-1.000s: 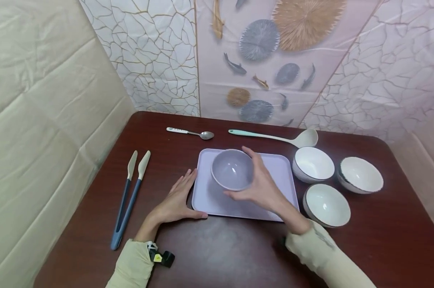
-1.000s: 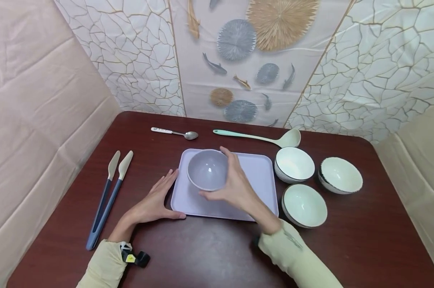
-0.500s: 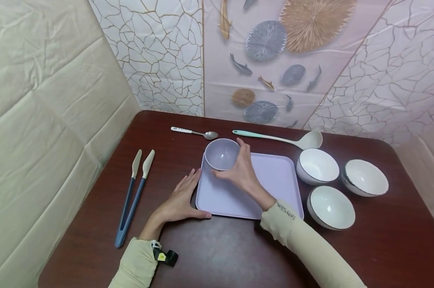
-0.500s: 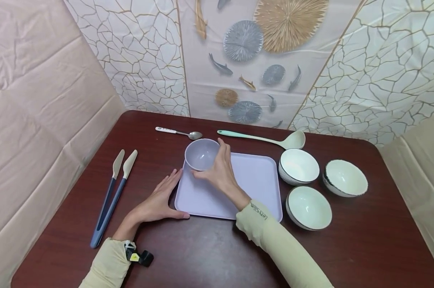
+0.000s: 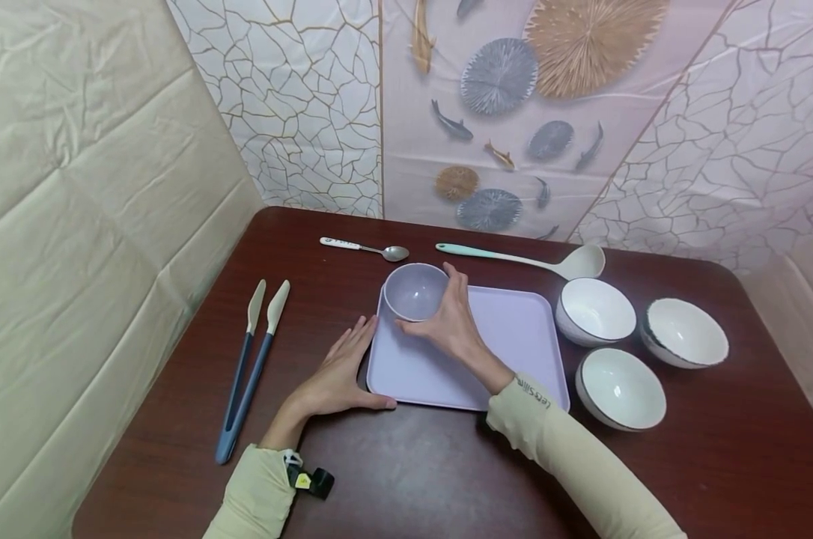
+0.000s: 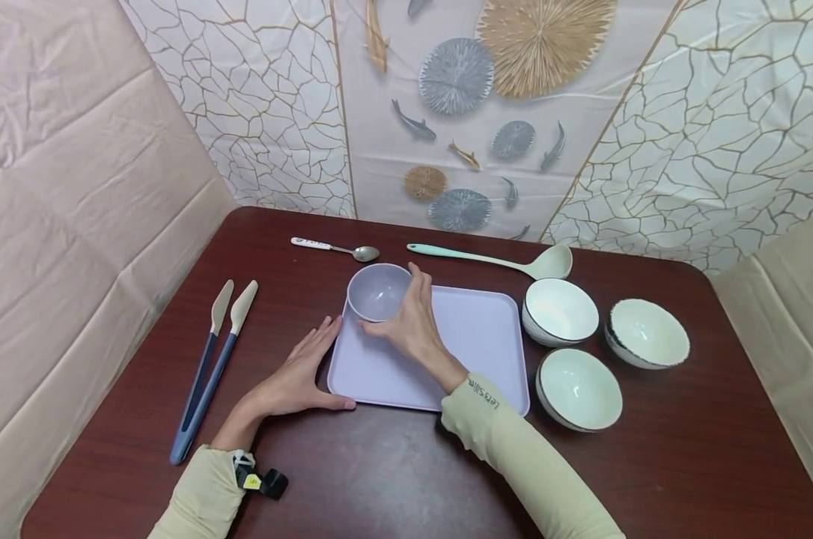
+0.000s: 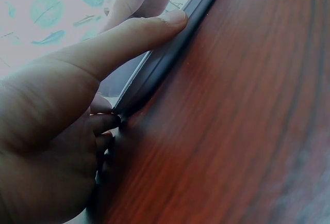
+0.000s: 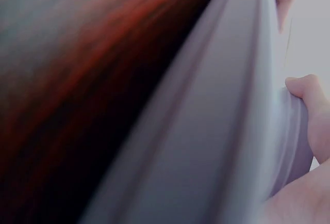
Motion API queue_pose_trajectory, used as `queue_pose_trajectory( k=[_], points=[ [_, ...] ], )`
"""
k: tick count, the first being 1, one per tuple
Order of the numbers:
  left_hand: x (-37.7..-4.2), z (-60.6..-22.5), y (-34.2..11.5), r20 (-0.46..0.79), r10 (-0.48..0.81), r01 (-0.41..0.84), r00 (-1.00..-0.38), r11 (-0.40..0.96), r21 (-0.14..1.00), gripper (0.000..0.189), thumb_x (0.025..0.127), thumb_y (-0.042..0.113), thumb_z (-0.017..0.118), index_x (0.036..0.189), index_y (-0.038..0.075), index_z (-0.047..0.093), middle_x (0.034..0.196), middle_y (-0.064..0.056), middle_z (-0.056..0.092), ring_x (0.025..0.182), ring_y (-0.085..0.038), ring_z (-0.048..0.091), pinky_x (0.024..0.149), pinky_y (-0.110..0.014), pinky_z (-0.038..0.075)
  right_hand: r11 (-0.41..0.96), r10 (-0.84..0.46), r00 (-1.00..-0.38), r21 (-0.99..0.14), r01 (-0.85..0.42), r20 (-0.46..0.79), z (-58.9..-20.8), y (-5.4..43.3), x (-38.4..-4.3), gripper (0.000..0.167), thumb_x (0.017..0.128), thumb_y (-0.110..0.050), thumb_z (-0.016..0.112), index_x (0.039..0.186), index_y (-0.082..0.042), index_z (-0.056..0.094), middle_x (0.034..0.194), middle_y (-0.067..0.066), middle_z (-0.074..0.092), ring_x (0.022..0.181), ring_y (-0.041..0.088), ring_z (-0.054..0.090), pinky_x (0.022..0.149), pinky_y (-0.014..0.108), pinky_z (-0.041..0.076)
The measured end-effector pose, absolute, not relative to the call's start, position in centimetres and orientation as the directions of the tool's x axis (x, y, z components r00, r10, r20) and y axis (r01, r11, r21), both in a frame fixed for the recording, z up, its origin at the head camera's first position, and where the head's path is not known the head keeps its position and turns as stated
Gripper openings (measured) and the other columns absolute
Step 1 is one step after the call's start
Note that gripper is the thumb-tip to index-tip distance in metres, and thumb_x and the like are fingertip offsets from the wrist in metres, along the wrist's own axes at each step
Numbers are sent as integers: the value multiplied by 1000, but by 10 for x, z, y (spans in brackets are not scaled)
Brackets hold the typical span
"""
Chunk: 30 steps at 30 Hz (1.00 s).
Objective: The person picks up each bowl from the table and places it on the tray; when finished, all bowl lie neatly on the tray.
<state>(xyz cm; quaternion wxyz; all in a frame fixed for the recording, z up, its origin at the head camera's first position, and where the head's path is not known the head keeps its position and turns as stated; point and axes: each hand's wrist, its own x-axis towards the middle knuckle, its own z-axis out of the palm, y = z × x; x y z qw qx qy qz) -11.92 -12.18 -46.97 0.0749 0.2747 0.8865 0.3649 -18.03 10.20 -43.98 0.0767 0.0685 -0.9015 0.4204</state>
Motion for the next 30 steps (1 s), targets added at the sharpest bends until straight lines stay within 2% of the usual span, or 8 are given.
queue_pose_trajectory(
  k=[8, 12, 14, 17, 21, 24, 27, 30],
  points=[
    [-120, -467, -119, 61, 544, 428, -837, 580, 693, 131, 66, 56, 86, 157, 3, 7, 162, -13, 10, 149, -26, 1, 118, -45, 3, 647, -58, -970, -731, -217, 237, -437, 105, -178, 135, 54, -42, 96, 153, -3, 12, 147, 19, 26, 131, 30, 36, 106, 41, 37],
    [-119, -466, -118, 72, 543, 433, -837, 574, 695, 131, 66, 55, 86, 157, 3, 8, 162, -13, 11, 149, -27, 2, 118, -46, 4, 662, -65, -956, -705, -256, 286, -426, 114, -169, 129, 59, -41, 94, 152, 0, 15, 148, 20, 26, 134, 32, 34, 108, 41, 35],
    [-117, -465, -118, 75, 544, 435, -836, 572, 695, 130, 66, 55, 86, 157, 3, 8, 162, -13, 11, 149, -28, 3, 118, -46, 4, 666, -88, -949, -691, -281, 302, -414, 126, -159, 119, 64, -38, 92, 150, 2, 19, 146, 21, 29, 134, 33, 36, 109, 42, 35],
    [-116, -466, -120, 84, 536, 433, -840, 568, 700, 129, 66, 54, 86, 157, 3, 9, 162, -13, 12, 149, -28, 3, 118, -46, 4, 639, -174, -938, -690, -339, 299, -391, 156, -136, 91, 76, -30, 85, 145, 1, 35, 142, 16, 42, 131, 30, 42, 108, 42, 36],
    [-115, -468, -121, 98, 531, 439, -842, 569, 696, 129, 66, 54, 87, 156, 1, 10, 161, -15, 13, 148, -29, 5, 118, -47, 5, 564, -347, -890, -692, -451, 297, -365, 217, -96, 52, 86, -18, 78, 132, -11, 57, 127, 1, 62, 121, 18, 55, 102, 30, 42],
    [-115, -469, -121, 91, 533, 441, -841, 579, 686, 130, 66, 55, 86, 157, 2, 9, 162, -14, 12, 149, -28, 4, 118, -46, 5, 540, -409, -857, -674, -504, 313, -355, 267, -67, 45, 85, -6, 77, 127, -15, 63, 120, -3, 66, 114, 14, 59, 98, 21, 41],
    [-116, -470, -120, 79, 534, 435, -842, 586, 684, 130, 66, 56, 85, 157, 4, 8, 162, -12, 11, 149, -26, 3, 118, -44, 4, 560, -340, -878, -678, -476, 336, -354, 313, -41, 46, 84, 7, 72, 127, -7, 63, 118, 7, 67, 111, 16, 61, 95, 17, 42],
    [-117, -471, -120, 65, 533, 427, -843, 592, 684, 129, 67, 57, 84, 157, 5, 7, 163, -11, 10, 149, -24, 2, 118, -42, 3, 607, -121, -936, -721, -333, 331, -357, 351, -23, 44, 87, 12, 66, 129, 1, 60, 120, 14, 65, 111, 14, 61, 90, 15, 45]
  ],
)
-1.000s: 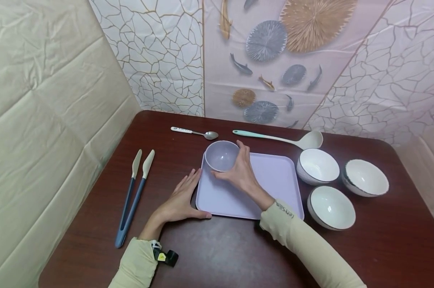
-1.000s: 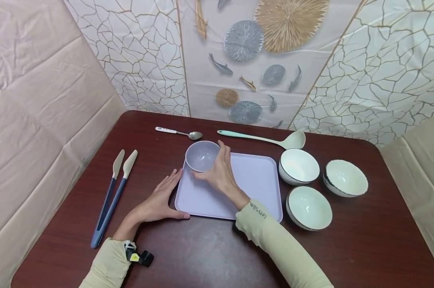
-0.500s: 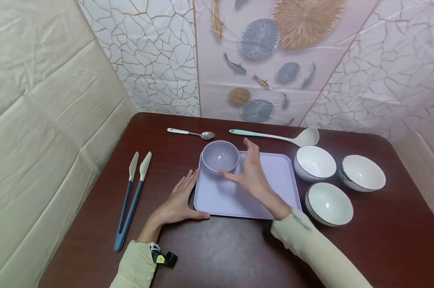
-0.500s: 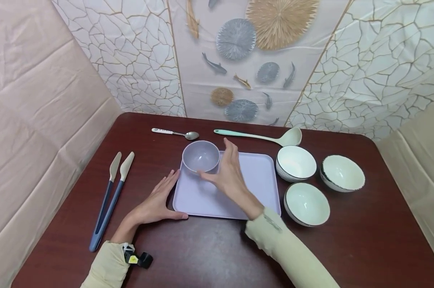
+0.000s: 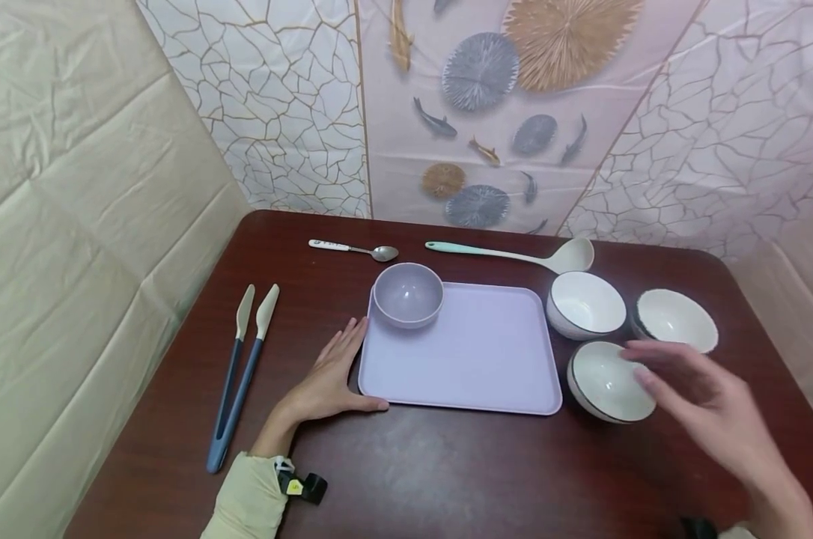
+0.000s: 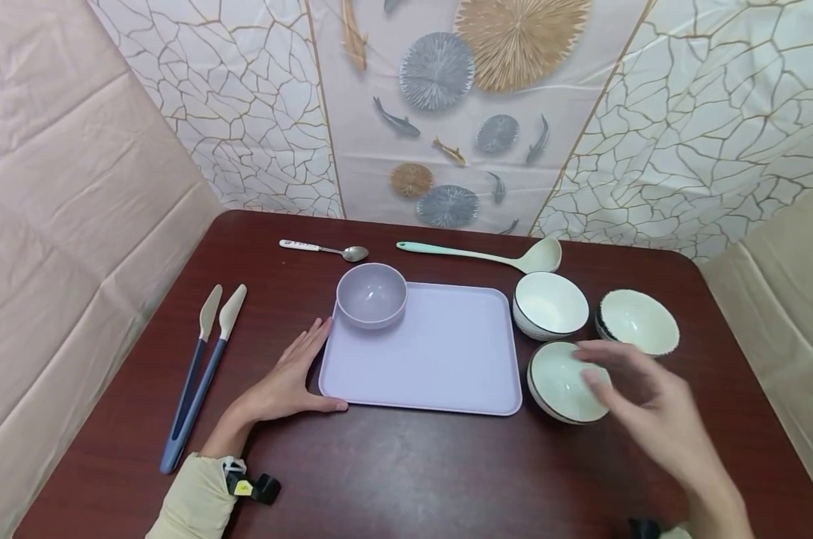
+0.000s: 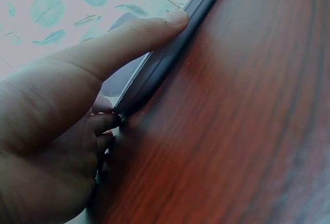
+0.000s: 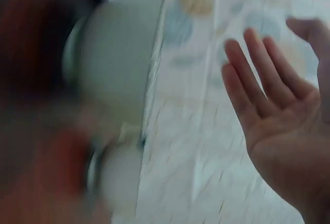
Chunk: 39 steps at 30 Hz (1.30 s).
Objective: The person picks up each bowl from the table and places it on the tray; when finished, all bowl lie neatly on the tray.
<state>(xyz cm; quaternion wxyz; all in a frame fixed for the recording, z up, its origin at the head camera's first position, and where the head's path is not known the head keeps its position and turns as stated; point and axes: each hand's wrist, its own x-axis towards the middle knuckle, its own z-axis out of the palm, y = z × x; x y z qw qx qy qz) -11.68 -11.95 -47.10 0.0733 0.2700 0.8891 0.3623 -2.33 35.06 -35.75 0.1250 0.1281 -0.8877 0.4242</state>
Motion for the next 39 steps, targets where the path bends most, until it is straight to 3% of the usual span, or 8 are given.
queue_pose_trajectory(
  k=[4, 7, 9, 11, 15, 19, 27, 39],
  points=[
    [-116, -470, -119, 58, 534, 422, -844, 593, 686, 129, 68, 57, 84, 157, 5, 7, 163, -10, 10, 149, -24, 2, 118, -42, 3, 644, 211, -930, -758, -99, 301, -370, 391, -18, 57, 87, 3, 70, 140, -6, 51, 131, 3, 59, 116, 4, 55, 90, 8, 42],
    [-116, -470, -119, 59, 534, 422, -844, 590, 688, 129, 68, 57, 84, 157, 5, 8, 163, -10, 10, 149, -24, 2, 118, -43, 3, 656, 328, -908, -754, 20, 262, -384, 418, -25, 79, 85, -6, 75, 151, -15, 34, 147, 5, 41, 132, 7, 39, 101, 7, 29],
    [-115, -469, -118, 61, 536, 424, -842, 588, 689, 128, 68, 57, 84, 157, 5, 8, 163, -10, 10, 149, -24, 2, 118, -44, 4, 661, 347, -914, -746, 79, 211, -394, 433, -31, 93, 84, -13, 77, 156, -19, 18, 154, 12, 26, 141, 14, 26, 111, 15, 20],
    [-115, -470, -119, 61, 536, 424, -842, 588, 689, 128, 68, 57, 84, 157, 5, 8, 163, -10, 11, 149, -25, 2, 118, -44, 4, 663, 342, -925, -740, 114, 163, -403, 443, -40, 104, 84, -18, 78, 157, -19, 5, 159, 19, 9, 147, 25, 11, 118, 32, 10],
    [-115, -471, -119, 64, 537, 427, -841, 588, 687, 129, 68, 57, 84, 157, 5, 8, 163, -10, 11, 149, -25, 2, 118, -44, 4, 663, 310, -946, -735, 143, 95, -418, 457, -58, 115, 83, -24, 79, 156, -13, -9, 158, 27, -5, 146, 38, -1, 115, 55, 2],
    [-115, -471, -119, 72, 534, 429, -842, 584, 689, 129, 67, 56, 85, 157, 4, 8, 162, -11, 11, 149, -26, 3, 118, -45, 4, 662, 281, -956, -739, 129, 84, -428, 464, -71, 117, 83, -25, 80, 156, -11, -10, 158, 29, -6, 145, 39, -2, 115, 55, 0],
    [-115, -470, -119, 85, 538, 442, -839, 582, 683, 129, 67, 58, 84, 157, 5, 8, 163, -10, 11, 149, -26, 3, 118, -44, 4, 699, 273, -958, -703, 133, 91, -435, 464, -84, 118, 79, -28, 83, 156, -4, -4, 158, 29, 1, 137, 51, 15, 115, 54, 8],
    [-115, -469, -120, 86, 540, 442, -838, 577, 687, 130, 67, 57, 84, 157, 4, 7, 162, -12, 10, 149, -26, 2, 118, -45, 4, 713, 319, -941, -683, 159, 115, -437, 467, -93, 115, 78, -30, 83, 156, -3, 4, 158, 28, 12, 132, 50, 25, 114, 50, 15]
  ],
)
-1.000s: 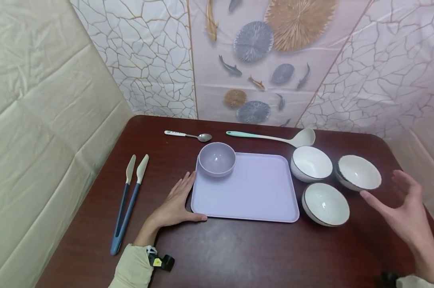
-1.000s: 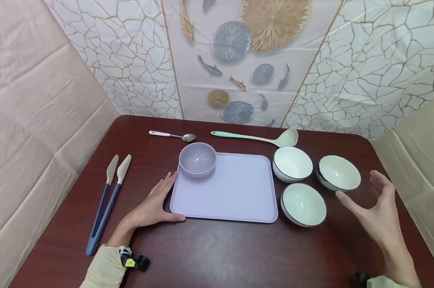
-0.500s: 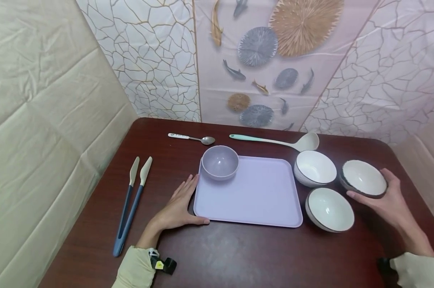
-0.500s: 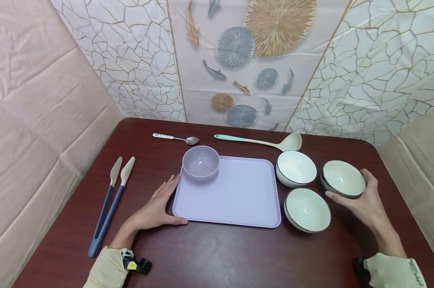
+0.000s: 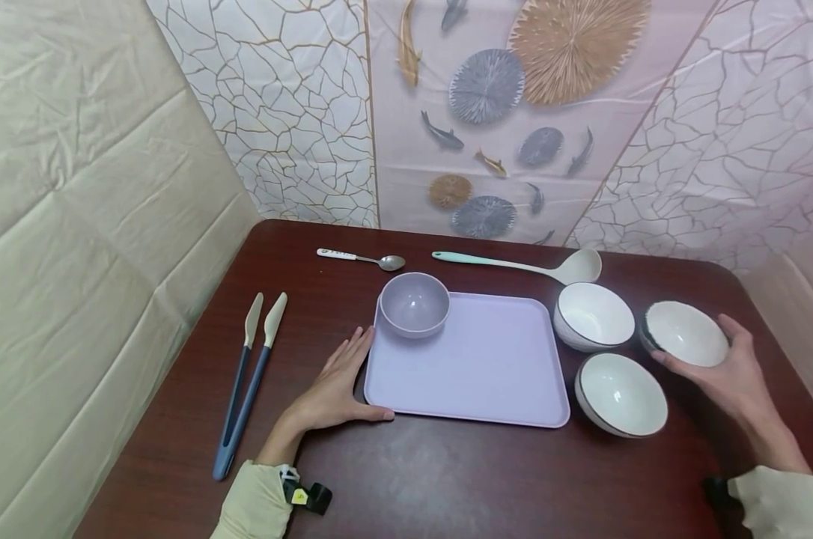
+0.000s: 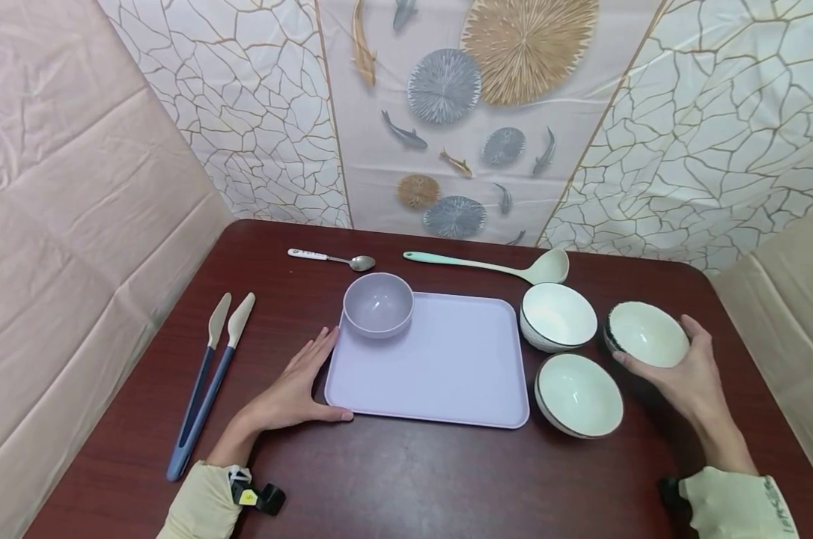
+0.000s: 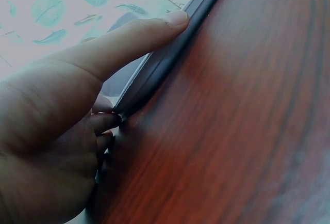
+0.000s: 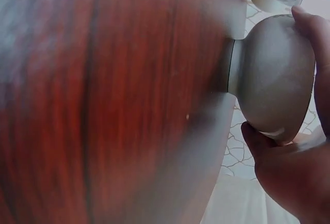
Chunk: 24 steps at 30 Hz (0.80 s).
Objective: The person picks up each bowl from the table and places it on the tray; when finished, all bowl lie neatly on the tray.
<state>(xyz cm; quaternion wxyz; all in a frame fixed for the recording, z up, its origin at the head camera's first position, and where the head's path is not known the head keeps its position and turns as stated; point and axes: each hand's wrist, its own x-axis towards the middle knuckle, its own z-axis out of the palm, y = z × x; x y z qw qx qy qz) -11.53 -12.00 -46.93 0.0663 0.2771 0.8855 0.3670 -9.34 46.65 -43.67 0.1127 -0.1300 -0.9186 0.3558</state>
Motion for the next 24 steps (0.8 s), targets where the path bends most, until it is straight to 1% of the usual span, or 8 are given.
queue_pose_trajectory(
  k=[5, 7, 15, 18, 20, 21, 22, 24],
  points=[
    [-115, -470, -120, 81, 537, 436, -840, 577, 690, 131, 67, 58, 84, 157, 5, 6, 163, -11, 9, 149, -25, 2, 118, -45, 4, 731, 332, -937, -657, 182, 110, -437, 469, -95, 115, 77, -34, 83, 156, -3, 5, 157, 29, 14, 132, 52, 27, 111, 59, 18],
    [-116, -470, -120, 79, 535, 433, -841, 579, 691, 131, 67, 58, 85, 157, 5, 6, 163, -11, 9, 149, -25, 2, 118, -45, 4, 736, 334, -936, -650, 189, 106, -437, 469, -95, 116, 77, -35, 83, 156, -4, 5, 157, 29, 14, 132, 53, 27, 111, 61, 19],
    [-115, -470, -118, 74, 537, 428, -840, 574, 698, 130, 67, 57, 85, 157, 5, 6, 163, -11, 9, 149, -25, 2, 118, -44, 4, 723, 355, -930, -658, 208, 98, -429, 467, -85, 116, 77, -36, 83, 157, -7, 5, 158, 26, 14, 133, 51, 27, 112, 58, 18],
    [-115, -470, -118, 75, 538, 430, -840, 574, 697, 130, 67, 57, 85, 157, 5, 6, 163, -11, 9, 149, -25, 2, 118, -44, 4, 735, 342, -934, -649, 195, 107, -416, 462, -73, 116, 77, -35, 84, 158, -10, 5, 158, 25, 15, 133, 48, 27, 114, 40, 19],
    [-115, -471, -119, 75, 537, 429, -840, 574, 697, 130, 67, 57, 84, 157, 6, 6, 163, -10, 9, 149, -25, 1, 118, -44, 3, 752, 312, -941, -639, 163, 127, -406, 458, -64, 115, 76, -32, 85, 158, -12, 7, 158, 24, 16, 133, 45, 28, 109, 24, 20],
    [-115, -471, -119, 73, 536, 428, -841, 576, 697, 130, 67, 58, 84, 157, 6, 6, 163, -10, 9, 149, -24, 1, 118, -43, 3, 755, 297, -945, -639, 144, 138, -400, 456, -59, 115, 75, -29, 86, 159, -14, 9, 158, 23, 17, 134, 39, 28, 104, 17, 19],
    [-115, -471, -119, 73, 535, 428, -842, 579, 694, 130, 67, 58, 84, 157, 6, 6, 163, -9, 9, 149, -24, 1, 118, -43, 3, 760, 278, -949, -638, 122, 151, -394, 454, -53, 114, 75, -26, 87, 159, -16, 10, 159, 20, 18, 136, 30, 29, 98, 9, 18],
    [-116, -471, -120, 74, 533, 428, -843, 580, 693, 130, 67, 58, 84, 157, 6, 7, 163, -9, 9, 149, -24, 1, 118, -43, 3, 759, 235, -956, -647, 69, 173, -383, 448, -43, 113, 73, -18, 88, 159, -21, 14, 159, 15, 20, 133, 13, 30, 91, 3, 20]
  ],
)
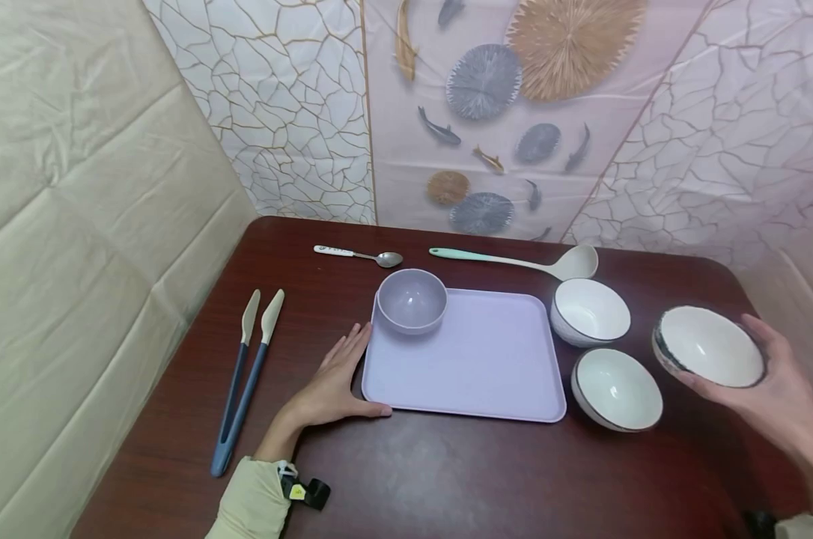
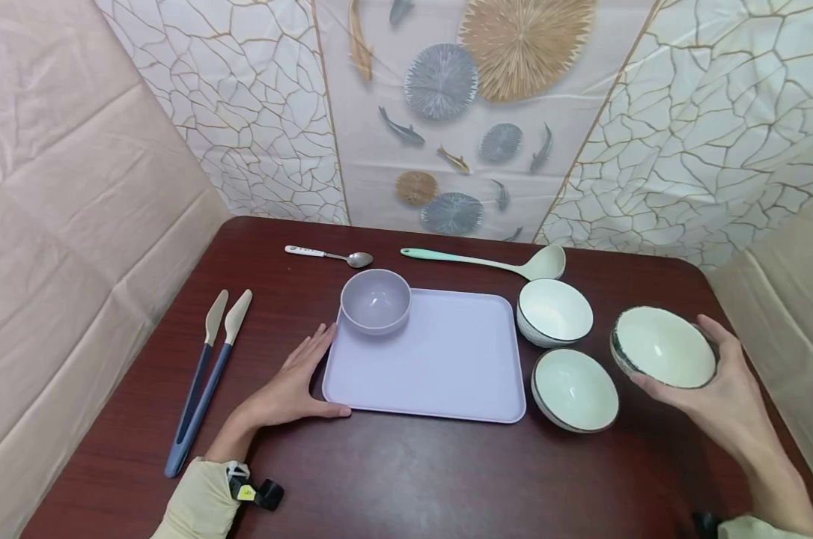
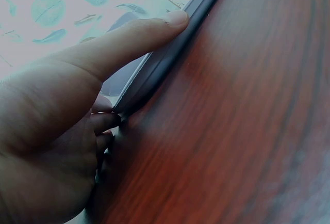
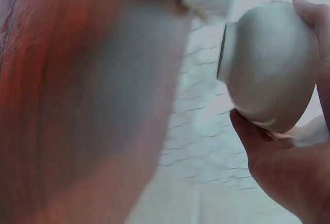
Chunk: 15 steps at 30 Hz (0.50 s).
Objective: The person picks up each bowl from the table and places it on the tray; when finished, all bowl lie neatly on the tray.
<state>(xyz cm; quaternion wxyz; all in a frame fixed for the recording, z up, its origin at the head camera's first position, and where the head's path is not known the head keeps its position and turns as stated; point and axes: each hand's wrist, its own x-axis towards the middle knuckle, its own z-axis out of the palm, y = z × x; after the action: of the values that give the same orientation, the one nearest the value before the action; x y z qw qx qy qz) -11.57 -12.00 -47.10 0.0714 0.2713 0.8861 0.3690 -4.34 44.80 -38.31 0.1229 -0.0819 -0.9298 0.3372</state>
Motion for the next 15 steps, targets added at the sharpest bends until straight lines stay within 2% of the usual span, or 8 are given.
queue_pose_trajectory(
  k=[2, 4, 7, 10, 15],
  points=[
    [-116, -471, -121, 75, 533, 430, -843, 584, 688, 130, 67, 58, 84, 157, 6, 7, 163, -9, 10, 149, -24, 2, 118, -43, 4, 749, 184, -963, -663, 7, 197, -373, 441, -34, 113, 70, -10, 88, 158, -24, 18, 157, 7, 26, 124, -1, 33, 87, -1, 23],
    [-116, -470, -122, 75, 533, 431, -843, 585, 687, 129, 67, 58, 84, 157, 5, 8, 163, -10, 10, 149, -25, 2, 118, -43, 4, 733, 126, -968, -678, -56, 216, -363, 430, -27, 115, 66, -2, 89, 157, -25, 22, 150, -1, 33, 115, -4, 36, 83, -1, 27],
    [-116, -470, -122, 71, 533, 429, -843, 585, 688, 129, 68, 59, 83, 157, 5, 8, 163, -10, 10, 149, -25, 2, 118, -43, 4, 690, 32, -971, -708, -151, 238, -351, 410, -20, 118, 59, 9, 88, 156, -19, 27, 142, -4, 38, 112, 0, 41, 83, 2, 32],
    [-116, -469, -122, 66, 534, 425, -843, 588, 688, 129, 68, 60, 83, 157, 5, 8, 163, -10, 10, 149, -24, 2, 118, -43, 3, 651, -50, -970, -729, -212, 238, -343, 388, -16, 121, 54, 14, 88, 155, -15, 27, 142, 0, 39, 112, 3, 46, 83, 4, 37],
    [-116, -470, -120, 61, 536, 425, -842, 590, 686, 129, 68, 58, 83, 157, 5, 7, 163, -10, 10, 149, -24, 1, 118, -43, 3, 623, -139, -972, -746, -236, 191, -338, 350, -13, 124, 52, 10, 91, 155, -16, 27, 141, 4, 41, 111, 5, 51, 86, 7, 40]
  ],
)
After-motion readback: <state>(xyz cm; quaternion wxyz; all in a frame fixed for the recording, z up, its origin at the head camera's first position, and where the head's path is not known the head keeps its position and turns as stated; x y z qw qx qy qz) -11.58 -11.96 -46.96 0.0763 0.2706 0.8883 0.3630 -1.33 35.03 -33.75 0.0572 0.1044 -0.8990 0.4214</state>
